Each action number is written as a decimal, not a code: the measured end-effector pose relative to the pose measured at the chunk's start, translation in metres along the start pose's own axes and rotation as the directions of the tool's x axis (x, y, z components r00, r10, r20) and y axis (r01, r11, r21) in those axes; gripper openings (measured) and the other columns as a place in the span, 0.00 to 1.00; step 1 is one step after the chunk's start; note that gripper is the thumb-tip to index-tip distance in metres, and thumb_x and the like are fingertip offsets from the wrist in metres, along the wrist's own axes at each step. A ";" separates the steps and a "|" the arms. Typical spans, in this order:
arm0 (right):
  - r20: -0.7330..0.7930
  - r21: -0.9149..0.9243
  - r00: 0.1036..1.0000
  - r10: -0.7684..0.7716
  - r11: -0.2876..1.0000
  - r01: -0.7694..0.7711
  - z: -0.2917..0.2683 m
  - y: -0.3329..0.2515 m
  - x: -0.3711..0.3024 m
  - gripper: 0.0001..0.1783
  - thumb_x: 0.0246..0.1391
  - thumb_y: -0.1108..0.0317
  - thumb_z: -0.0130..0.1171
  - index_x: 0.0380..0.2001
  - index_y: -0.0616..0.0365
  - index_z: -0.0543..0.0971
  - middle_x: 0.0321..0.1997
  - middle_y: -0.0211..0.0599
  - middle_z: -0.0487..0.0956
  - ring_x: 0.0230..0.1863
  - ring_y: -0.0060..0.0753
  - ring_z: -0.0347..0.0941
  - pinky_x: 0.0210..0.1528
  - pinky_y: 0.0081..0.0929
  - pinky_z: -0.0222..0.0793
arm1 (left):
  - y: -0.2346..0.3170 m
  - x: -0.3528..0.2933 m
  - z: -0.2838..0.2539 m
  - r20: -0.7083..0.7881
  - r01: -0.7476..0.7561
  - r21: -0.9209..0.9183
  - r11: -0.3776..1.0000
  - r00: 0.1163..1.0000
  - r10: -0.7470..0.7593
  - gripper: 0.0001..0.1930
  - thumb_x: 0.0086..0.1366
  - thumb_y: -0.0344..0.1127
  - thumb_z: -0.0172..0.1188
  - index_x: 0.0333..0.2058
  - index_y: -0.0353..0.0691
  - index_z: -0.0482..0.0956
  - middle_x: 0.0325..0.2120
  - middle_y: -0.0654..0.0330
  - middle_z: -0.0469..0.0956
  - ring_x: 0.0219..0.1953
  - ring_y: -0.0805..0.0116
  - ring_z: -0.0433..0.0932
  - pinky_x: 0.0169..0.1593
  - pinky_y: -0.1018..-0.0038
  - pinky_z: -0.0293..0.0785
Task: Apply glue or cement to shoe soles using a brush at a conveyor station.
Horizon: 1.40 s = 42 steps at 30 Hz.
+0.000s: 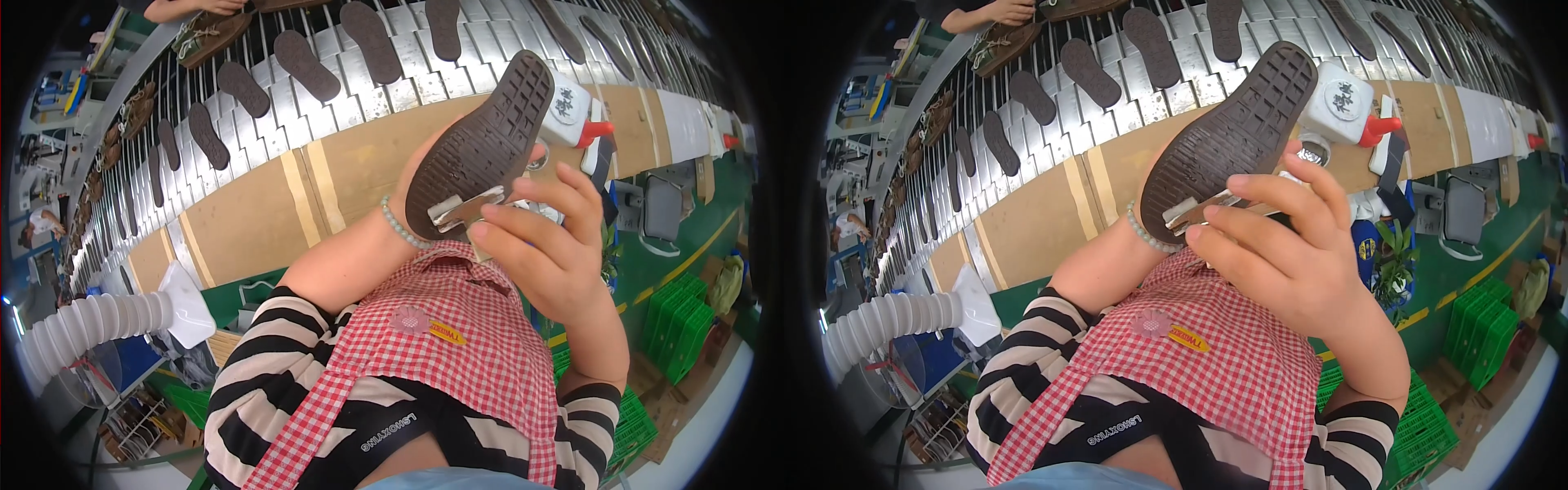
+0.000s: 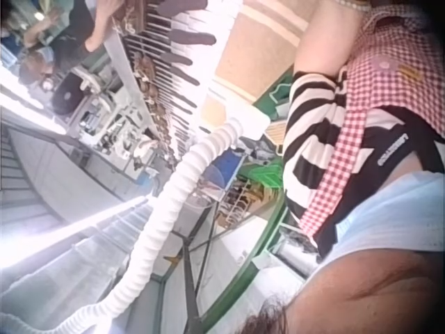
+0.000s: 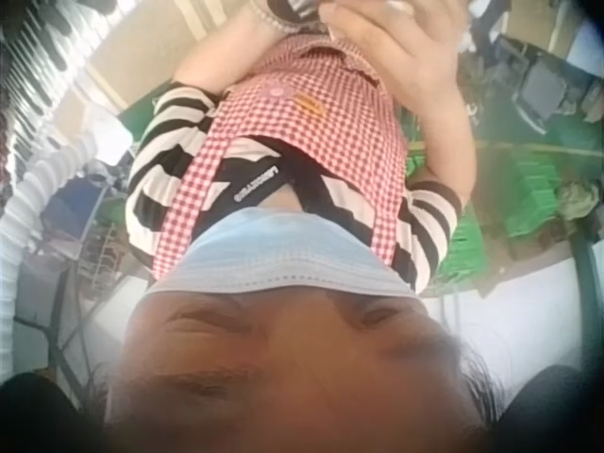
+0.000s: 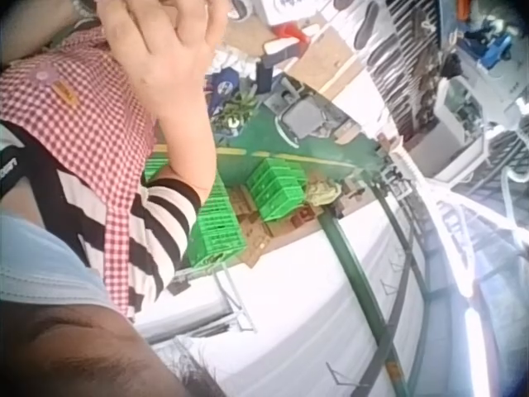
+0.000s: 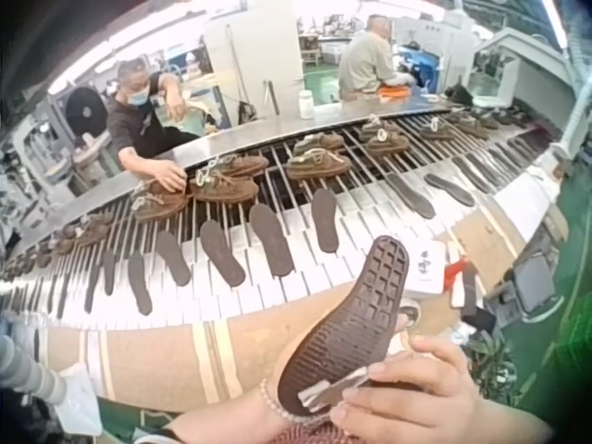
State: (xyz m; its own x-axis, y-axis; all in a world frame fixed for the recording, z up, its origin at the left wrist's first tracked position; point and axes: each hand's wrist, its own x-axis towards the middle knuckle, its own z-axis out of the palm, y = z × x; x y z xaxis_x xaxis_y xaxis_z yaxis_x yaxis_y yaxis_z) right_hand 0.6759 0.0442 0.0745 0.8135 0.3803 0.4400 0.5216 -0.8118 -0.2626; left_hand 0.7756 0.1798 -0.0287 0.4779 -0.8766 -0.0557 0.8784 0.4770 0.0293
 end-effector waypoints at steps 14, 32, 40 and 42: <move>-0.063 0.467 0.828 0.557 0.750 -0.468 0.020 -0.006 -0.025 0.27 0.37 0.72 0.77 0.45 0.61 0.81 0.37 0.40 0.80 0.40 0.39 0.76 0.41 0.29 0.73 | 0.011 0.014 0.005 0.147 -0.214 -0.008 0.977 0.966 0.213 0.23 0.73 0.41 0.53 0.63 0.42 0.68 0.65 0.55 0.68 0.74 0.55 0.53 0.74 0.49 0.54; -0.249 0.202 0.867 0.431 0.899 -0.388 0.000 0.017 -0.017 0.25 0.35 0.73 0.75 0.42 0.61 0.81 0.36 0.39 0.78 0.41 0.43 0.75 0.43 0.34 0.72 | -0.007 0.007 0.021 0.055 -0.177 0.060 0.982 0.983 0.174 0.23 0.77 0.37 0.45 0.66 0.36 0.61 0.65 0.46 0.64 0.68 0.54 0.65 0.68 0.58 0.69; -0.364 0.241 0.774 0.518 0.855 -0.459 -0.009 0.030 -0.013 0.23 0.38 0.75 0.73 0.43 0.61 0.81 0.38 0.38 0.79 0.40 0.37 0.75 0.45 0.32 0.72 | -0.013 0.001 0.016 0.085 -0.240 0.653 0.719 0.966 0.245 0.21 0.77 0.32 0.43 0.66 0.38 0.62 0.64 0.49 0.66 0.65 0.56 0.68 0.67 0.61 0.71; -0.422 0.125 0.766 0.485 0.868 -0.481 -0.012 0.033 -0.010 0.24 0.36 0.76 0.72 0.43 0.59 0.82 0.38 0.34 0.79 0.42 0.39 0.76 0.47 0.32 0.71 | -0.010 0.011 0.001 0.033 -0.230 0.567 0.791 0.966 0.258 0.22 0.77 0.35 0.44 0.66 0.39 0.62 0.65 0.49 0.65 0.65 0.55 0.69 0.66 0.59 0.72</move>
State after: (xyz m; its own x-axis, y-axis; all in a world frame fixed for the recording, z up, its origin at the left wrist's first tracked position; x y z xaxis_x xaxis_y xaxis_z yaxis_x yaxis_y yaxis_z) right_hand 0.6816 0.0086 0.0717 0.7676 -0.2894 0.5718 0.0939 -0.8318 -0.5471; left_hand 0.7716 0.1656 -0.0285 0.6878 -0.7257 -0.0130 0.5848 0.5435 0.6022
